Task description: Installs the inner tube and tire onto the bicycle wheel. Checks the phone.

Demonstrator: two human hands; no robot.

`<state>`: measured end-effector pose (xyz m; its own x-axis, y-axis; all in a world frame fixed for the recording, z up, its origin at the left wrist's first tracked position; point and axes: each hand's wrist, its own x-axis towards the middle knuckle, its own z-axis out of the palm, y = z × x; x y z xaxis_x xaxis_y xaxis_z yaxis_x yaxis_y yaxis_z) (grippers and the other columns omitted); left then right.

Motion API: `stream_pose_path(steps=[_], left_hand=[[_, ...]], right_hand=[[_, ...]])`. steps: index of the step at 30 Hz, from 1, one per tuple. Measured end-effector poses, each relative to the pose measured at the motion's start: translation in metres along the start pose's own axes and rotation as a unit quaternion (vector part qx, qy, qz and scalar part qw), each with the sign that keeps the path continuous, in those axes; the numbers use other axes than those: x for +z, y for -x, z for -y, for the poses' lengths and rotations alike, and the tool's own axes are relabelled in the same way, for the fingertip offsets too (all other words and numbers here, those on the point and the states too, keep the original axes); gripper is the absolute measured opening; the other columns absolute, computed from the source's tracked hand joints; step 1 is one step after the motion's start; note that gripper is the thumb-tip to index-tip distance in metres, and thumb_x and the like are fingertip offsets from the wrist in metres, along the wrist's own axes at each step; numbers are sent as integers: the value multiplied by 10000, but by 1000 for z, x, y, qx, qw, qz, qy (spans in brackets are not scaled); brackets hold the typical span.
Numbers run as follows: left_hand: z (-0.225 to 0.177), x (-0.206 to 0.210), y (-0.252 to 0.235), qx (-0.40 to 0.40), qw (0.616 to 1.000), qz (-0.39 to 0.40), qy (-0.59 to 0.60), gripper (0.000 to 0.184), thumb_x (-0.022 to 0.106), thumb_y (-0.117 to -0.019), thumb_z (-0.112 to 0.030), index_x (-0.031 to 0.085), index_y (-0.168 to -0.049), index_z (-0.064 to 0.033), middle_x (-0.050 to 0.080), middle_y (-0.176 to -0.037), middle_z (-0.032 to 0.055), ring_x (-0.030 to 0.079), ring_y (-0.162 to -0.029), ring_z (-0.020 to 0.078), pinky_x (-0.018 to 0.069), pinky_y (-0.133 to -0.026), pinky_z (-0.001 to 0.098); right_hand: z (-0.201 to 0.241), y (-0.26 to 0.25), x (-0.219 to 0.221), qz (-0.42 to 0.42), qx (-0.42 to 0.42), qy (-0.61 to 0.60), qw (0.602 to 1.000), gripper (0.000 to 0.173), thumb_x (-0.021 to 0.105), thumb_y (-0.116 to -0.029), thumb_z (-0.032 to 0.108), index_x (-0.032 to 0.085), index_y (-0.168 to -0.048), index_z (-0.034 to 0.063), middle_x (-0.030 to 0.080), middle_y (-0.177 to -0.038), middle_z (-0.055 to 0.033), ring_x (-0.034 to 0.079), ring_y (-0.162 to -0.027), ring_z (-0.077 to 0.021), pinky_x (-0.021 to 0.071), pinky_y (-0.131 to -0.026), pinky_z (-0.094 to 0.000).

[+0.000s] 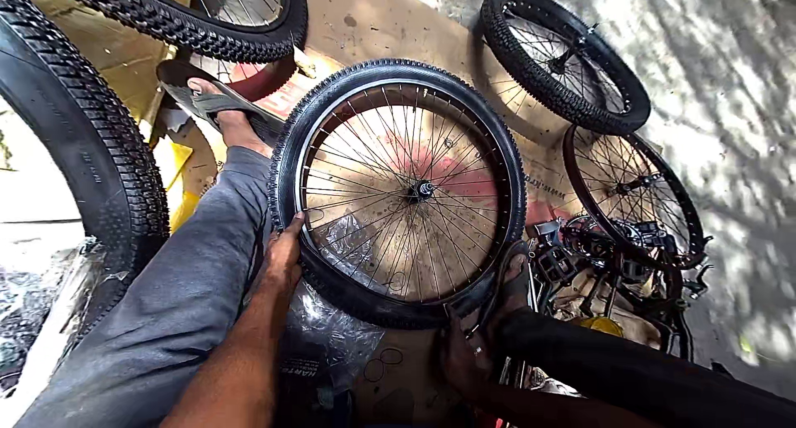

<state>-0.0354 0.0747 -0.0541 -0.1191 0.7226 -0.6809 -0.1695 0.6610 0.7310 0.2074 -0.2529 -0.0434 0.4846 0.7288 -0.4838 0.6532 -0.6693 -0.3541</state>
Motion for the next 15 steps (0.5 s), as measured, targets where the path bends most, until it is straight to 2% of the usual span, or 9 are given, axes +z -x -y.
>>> stream_pose_path(steps=[3, 4, 5, 7, 9, 11, 12, 14, 15], left_hand=[[-3, 8, 20, 7, 1000, -27, -2, 579, 647, -979, -478, 552, -1351, -45, 680, -1105, 142, 695, -907, 227, 596, -819, 437], [-3, 12, 32, 9, 999, -42, 3, 580, 646, -979, -480, 549, -1345, -41, 675, -1104, 145, 692, -909, 229, 593, -820, 439], [-1, 15, 45, 6, 998, -58, 9, 598, 646, -979, -485, 543, -1362, -37, 674, -1128, 162, 691, -938, 247, 586, -843, 458], [12, 18, 63, -2, 996, -91, 9, 629, 647, -977, -492, 524, -1402, -44, 670, -1185, 186, 687, -1011, 279, 572, -886, 493], [23, 14, 65, -9, 993, -113, -4, 664, 685, -965, -450, 476, -1455, -53, 627, -1307, 202, 640, -1167, 312, 532, -982, 523], [19, 10, 56, 9, 989, -147, -35, 677, 778, -910, -369, 502, -1420, -20, 597, -1342, 239, 592, -1226, 362, 483, -1025, 549], [12, 8, 48, 29, 985, -160, -49, 642, 810, -880, -360, 567, -1363, -14, 625, -1299, 233, 608, -1189, 354, 482, -1010, 542], [-6, 8, 31, 45, 986, -143, -77, 600, 791, -872, -447, 634, -1286, -42, 673, -1214, 181, 655, -1116, 292, 528, -967, 517], [-12, 8, 23, 32, 987, -124, -94, 655, 778, -857, -518, 629, -1290, -50, 677, -1217, 172, 660, -1125, 287, 538, -965, 522]], right_hand=[[33, -5, -49, 78, 116, -69, 988, 545, 391, -1098, 194, 256, -1620, 114, 622, -1357, -228, 670, -1150, -381, 522, -998, -551], [46, -7, -60, 73, 160, -103, 979, 545, 393, -1100, 190, 249, -1620, 111, 599, -1366, -256, 646, -1176, -395, 507, -1007, -557], [56, -10, -65, 59, 196, -128, 970, 566, 399, -1098, 181, 217, -1628, 105, 538, -1446, -265, 599, -1259, -396, 479, -1054, -555], [69, -17, -63, 43, 238, -138, 960, 669, 418, -1077, 153, 82, -1651, 81, 406, -1573, -259, 491, -1402, -375, 411, -1145, -520], [69, -22, -52, 60, 262, -125, 955, 763, 437, -1062, 151, -40, -1655, 97, 382, -1586, -267, 467, -1428, -365, 402, -1162, -494], [63, -18, -58, 128, 232, -86, 960, 756, 427, -1075, 188, -54, -1654, 117, 430, -1551, -268, 529, -1372, -371, 435, -1129, -510], [58, -12, -68, 170, 196, -64, 964, 715, 422, -1080, 210, 10, -1660, 136, 498, -1486, -266, 595, -1277, -381, 481, -1064, -532], [50, -6, -96, 244, 90, -25, 965, 588, 399, -1089, 252, 207, -1643, 198, 624, -1227, -229, 659, -945, -341, 536, -830, -524], [48, -12, -110, 269, 31, -3, 963, 532, 392, -1101, 276, 306, -1625, 242, 656, -1167, -196, 658, -905, -314, 534, -826, -514]])
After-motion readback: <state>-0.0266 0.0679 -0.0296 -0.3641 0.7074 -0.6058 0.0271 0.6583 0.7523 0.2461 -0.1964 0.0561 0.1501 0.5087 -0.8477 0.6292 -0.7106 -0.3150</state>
